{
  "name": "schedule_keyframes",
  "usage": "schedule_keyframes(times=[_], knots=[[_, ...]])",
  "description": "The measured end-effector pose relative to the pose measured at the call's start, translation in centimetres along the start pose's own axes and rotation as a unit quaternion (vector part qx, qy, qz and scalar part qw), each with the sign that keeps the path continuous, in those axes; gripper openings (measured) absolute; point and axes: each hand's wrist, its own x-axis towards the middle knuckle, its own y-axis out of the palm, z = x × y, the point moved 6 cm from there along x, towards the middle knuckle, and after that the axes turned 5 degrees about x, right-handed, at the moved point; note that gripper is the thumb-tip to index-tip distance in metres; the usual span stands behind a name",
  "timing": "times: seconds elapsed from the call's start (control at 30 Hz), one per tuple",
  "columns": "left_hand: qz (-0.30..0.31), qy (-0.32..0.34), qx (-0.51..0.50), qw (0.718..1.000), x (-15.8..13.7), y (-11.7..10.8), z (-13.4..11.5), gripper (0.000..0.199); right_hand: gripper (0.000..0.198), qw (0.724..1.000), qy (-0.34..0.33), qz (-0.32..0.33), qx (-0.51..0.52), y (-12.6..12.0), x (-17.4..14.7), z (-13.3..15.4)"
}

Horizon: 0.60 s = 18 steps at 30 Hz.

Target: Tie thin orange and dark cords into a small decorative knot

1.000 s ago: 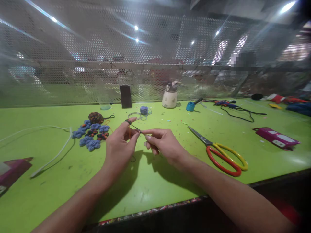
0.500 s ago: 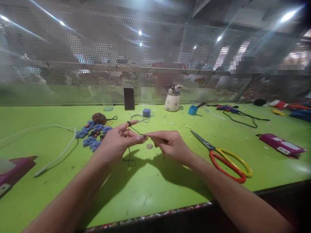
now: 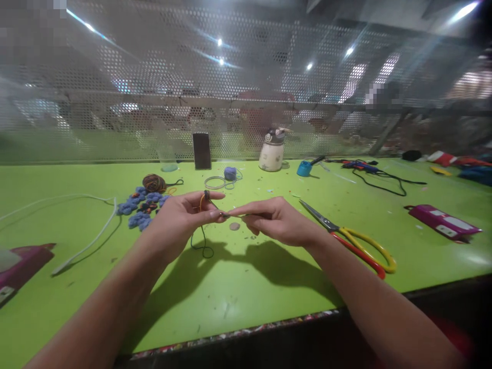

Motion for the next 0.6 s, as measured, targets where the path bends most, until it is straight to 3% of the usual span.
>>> schedule_keyframes(times=[0.17,0.4,0.6], knots=[[0.033,-0.002,-0.023,0.999,-0.1,1.0,0.1,0.028,0.033,0.987,0.078,-0.061,0.123,0.4,0.3,-1.5],[0.005,-0.003,-0.019,1.000,-0.2,0.8,0.0,0.044,0.029,0.981,0.111,-0.083,0.135,0.4,0.2,-1.8],[-0.020,0.000,0.001,1.000,-0.1,0.8,0.2,0.047,0.028,0.980,0.115,-0.083,0.136,0.7,0.3,-2.0]])
